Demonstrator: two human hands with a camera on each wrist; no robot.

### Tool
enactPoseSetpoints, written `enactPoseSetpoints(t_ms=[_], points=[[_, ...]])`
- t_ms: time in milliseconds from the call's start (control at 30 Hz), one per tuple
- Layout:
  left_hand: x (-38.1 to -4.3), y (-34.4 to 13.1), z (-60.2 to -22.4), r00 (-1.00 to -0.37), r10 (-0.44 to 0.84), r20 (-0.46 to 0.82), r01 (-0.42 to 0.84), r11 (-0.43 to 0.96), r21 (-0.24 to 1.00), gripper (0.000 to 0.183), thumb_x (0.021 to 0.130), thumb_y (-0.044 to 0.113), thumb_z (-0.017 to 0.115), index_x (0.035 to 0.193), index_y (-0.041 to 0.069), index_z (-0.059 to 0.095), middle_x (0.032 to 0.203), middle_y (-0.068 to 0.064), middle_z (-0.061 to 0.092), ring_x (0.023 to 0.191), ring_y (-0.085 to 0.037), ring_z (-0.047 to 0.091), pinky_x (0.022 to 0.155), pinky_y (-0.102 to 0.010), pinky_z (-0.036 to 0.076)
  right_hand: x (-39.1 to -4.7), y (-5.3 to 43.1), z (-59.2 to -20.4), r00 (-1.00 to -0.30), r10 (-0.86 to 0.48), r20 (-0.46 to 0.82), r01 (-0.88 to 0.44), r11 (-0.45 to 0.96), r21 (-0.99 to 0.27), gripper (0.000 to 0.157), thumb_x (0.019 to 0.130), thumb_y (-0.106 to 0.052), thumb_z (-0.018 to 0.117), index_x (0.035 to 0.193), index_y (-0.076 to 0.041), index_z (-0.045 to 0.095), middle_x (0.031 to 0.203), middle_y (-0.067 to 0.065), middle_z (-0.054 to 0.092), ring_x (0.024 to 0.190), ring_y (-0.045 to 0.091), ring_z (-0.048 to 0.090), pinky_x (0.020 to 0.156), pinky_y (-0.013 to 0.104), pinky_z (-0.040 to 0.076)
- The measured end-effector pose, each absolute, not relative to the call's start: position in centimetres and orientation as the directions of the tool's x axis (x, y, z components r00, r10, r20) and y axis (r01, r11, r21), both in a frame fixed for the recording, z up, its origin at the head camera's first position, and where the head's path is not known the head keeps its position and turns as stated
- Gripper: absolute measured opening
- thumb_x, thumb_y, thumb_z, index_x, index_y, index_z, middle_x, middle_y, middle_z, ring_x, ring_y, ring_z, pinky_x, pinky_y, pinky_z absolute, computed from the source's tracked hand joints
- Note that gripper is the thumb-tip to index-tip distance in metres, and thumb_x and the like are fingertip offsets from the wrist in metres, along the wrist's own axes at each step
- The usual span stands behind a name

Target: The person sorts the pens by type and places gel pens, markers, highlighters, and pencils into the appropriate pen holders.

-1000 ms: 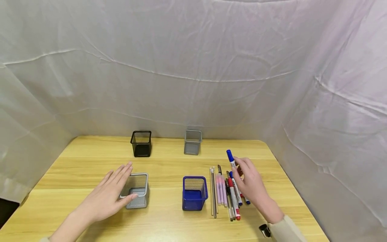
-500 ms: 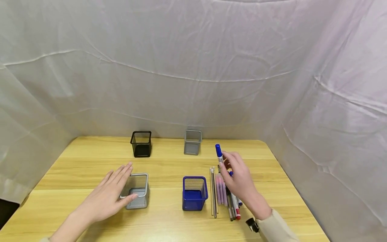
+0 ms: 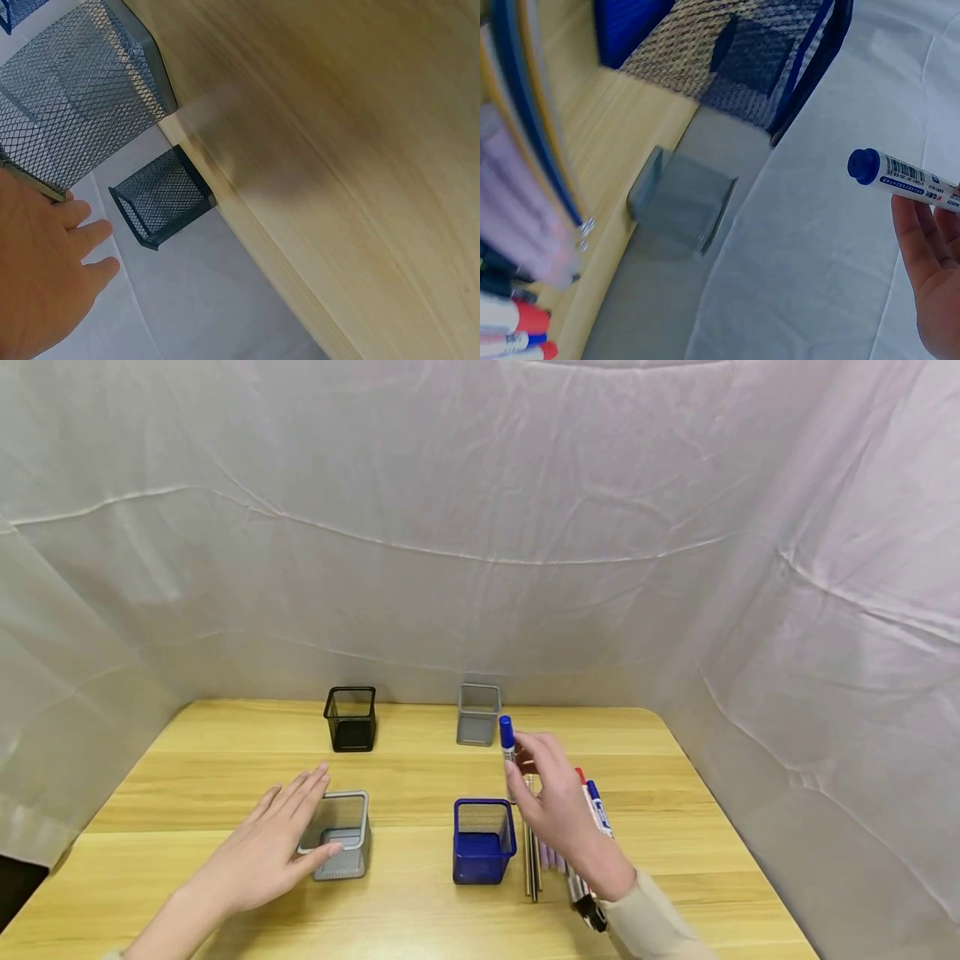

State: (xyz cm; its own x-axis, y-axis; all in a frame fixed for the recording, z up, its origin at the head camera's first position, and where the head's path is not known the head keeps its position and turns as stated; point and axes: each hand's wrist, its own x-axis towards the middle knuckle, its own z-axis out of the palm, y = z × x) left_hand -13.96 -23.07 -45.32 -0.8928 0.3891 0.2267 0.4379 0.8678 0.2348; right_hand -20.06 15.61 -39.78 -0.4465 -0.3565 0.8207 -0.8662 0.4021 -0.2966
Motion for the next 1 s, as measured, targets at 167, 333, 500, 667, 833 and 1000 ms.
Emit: enactPoseSetpoints(t_ms=[167, 333, 500, 667, 833, 1000], points=[[-14.0, -23.1, -45.4, -0.893, 0.39, 0.225, 0.439, 0.867, 0.238, 0.092, 0.102, 0.062, 0.053, 0.167, 0.007, 0.018, 0.172, -0.015, 0.021, 0.155, -0.041, 0.025, 0.122, -0.023, -0.016, -20.0, 14.0, -39.5, -0.413, -0.369, 0.833, -0.891, 0.351, -0.287, 0.041, 0.09, 0.011, 0.063, 0.131, 0.01, 0.058, 0.11, 0.017, 0.063, 0.087, 0.024, 0.068, 0.08, 0.021, 0.061], [-14.0, -23.1, -45.4, -0.897, 0.386, 0.214, 0.432, 0.867, 0.249, 0.093, 0.102, 0.062, 0.053, 0.168, 0.008, 0.015, 0.172, -0.015, 0.021, 0.156, -0.04, 0.023, 0.129, -0.038, -0.005, -19.8, 12.6, -39.6, -0.397, -0.39, 0.831, -0.904, 0.324, -0.279, 0.041, 0.09, 0.01, 0.063, 0.131, 0.009, 0.057, 0.11, 0.016, 0.062, 0.089, 0.023, 0.068, 0.08, 0.022, 0.062], [-14.0, -23.2, -45.5, -0.899, 0.384, 0.211, 0.429, 0.868, 0.25, 0.093, 0.102, 0.062, 0.053, 0.168, 0.009, 0.014, 0.172, -0.014, 0.02, 0.156, -0.039, 0.022, 0.131, -0.045, 0.001, -19.6, 11.3, -39.9, -0.381, -0.403, 0.832, -0.915, 0.292, -0.278, 0.038, 0.093, 0.009, 0.062, 0.131, 0.008, 0.057, 0.112, 0.015, 0.061, 0.091, 0.022, 0.068, 0.081, 0.022, 0.061], [-14.0, -23.2, -45.5, -0.897, 0.386, 0.215, 0.433, 0.867, 0.248, 0.093, 0.103, 0.062, 0.053, 0.168, 0.008, 0.015, 0.172, -0.015, 0.02, 0.156, -0.04, 0.023, 0.127, -0.031, -0.011, -19.3, 10.0, -40.0, -0.371, -0.406, 0.835, -0.924, 0.249, -0.289, 0.034, 0.096, 0.007, 0.06, 0.13, 0.007, 0.057, 0.112, 0.014, 0.061, 0.093, 0.022, 0.069, 0.082, 0.021, 0.061], [-13.9, -23.2, -45.5, -0.895, 0.389, 0.218, 0.436, 0.867, 0.243, 0.092, 0.103, 0.062, 0.053, 0.167, 0.007, 0.016, 0.172, -0.014, 0.02, 0.156, -0.04, 0.023, 0.121, -0.023, -0.016, -18.9, 8.8, -40.3, -0.389, -0.412, 0.824, -0.919, 0.228, -0.32, 0.03, 0.098, 0.005, 0.06, 0.128, 0.005, 0.057, 0.112, 0.013, 0.061, 0.094, 0.021, 0.07, 0.082, 0.018, 0.06], [-14.0, -23.2, -45.4, -0.893, 0.391, 0.222, 0.438, 0.868, 0.234, 0.093, 0.102, 0.062, 0.053, 0.167, 0.007, 0.017, 0.172, -0.016, 0.021, 0.156, -0.041, 0.024, 0.121, -0.023, -0.016, -18.6, 7.6, -40.6, -0.409, -0.414, 0.813, -0.912, 0.213, -0.35, 0.031, 0.097, 0.006, 0.061, 0.128, 0.004, 0.056, 0.111, 0.012, 0.061, 0.095, 0.021, 0.071, 0.083, 0.019, 0.06]])
